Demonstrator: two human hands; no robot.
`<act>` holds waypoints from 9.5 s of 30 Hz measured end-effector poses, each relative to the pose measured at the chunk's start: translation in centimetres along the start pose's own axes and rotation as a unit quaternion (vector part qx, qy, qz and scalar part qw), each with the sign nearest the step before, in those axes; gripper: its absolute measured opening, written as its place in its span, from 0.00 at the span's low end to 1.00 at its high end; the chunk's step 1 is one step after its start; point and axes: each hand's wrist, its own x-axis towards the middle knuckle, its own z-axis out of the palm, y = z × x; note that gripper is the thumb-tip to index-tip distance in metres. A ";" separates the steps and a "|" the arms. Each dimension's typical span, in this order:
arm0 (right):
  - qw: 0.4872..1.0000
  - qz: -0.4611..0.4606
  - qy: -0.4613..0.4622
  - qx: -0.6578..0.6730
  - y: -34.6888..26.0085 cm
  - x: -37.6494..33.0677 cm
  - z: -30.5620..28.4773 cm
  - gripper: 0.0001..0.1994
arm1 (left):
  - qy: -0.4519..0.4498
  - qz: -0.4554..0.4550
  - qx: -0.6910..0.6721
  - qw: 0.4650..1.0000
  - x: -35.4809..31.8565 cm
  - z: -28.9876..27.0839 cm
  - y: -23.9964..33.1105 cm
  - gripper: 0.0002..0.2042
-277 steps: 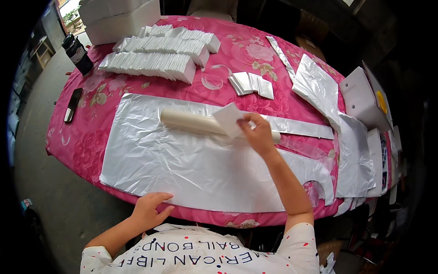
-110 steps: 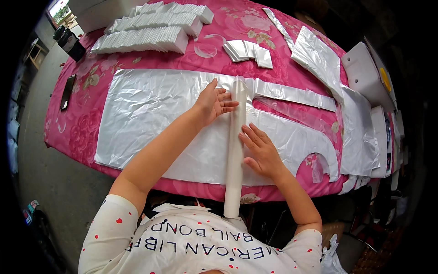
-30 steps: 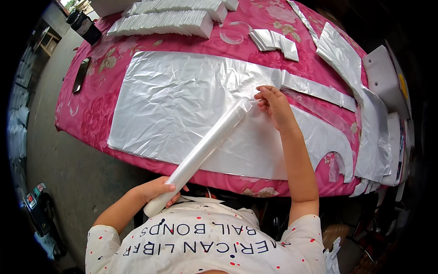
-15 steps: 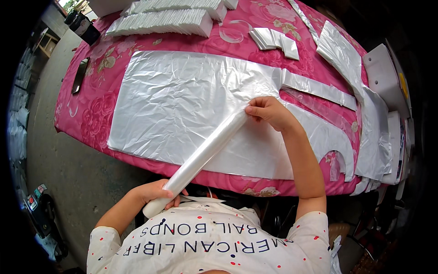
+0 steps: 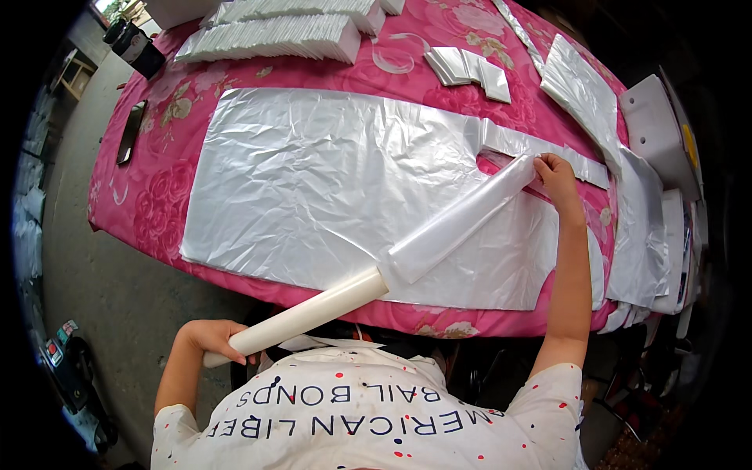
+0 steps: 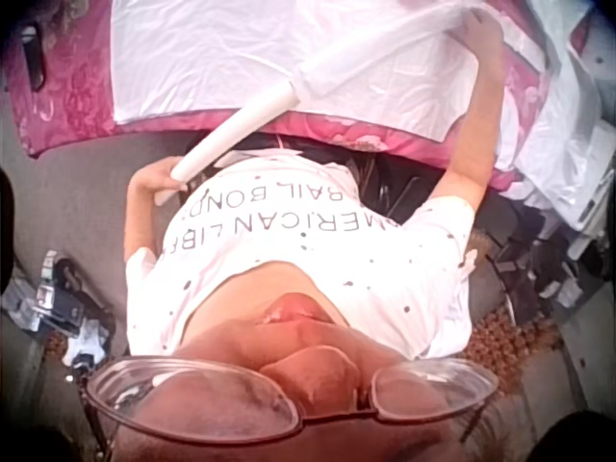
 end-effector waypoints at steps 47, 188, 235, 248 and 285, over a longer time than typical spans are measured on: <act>0.935 -0.163 0.099 -0.300 -0.4 -12.9 1.9 0.27 | 0.111 0.310 0.774 0.541 15.8 6.8 12.7 0.42; 0.951 -0.033 -0.239 -0.195 -9.1 -14.1 9.9 0.13 | 0.394 0.297 0.645 0.583 20.5 5.9 17.2 0.53; 0.961 -0.220 -0.065 -0.156 -6.1 -7.7 5.7 0.21 | 0.311 0.420 0.512 0.681 14.1 5.6 15.4 0.30; 0.937 -0.209 -0.020 -0.278 1.7 -17.4 3.6 0.27 | 0.328 0.381 0.613 0.609 21.1 9.3 20.0 0.29; 0.897 -0.020 0.333 -0.291 13.7 -15.2 -8.6 0.09 | 0.244 0.386 0.659 0.597 21.0 11.2 20.7 0.26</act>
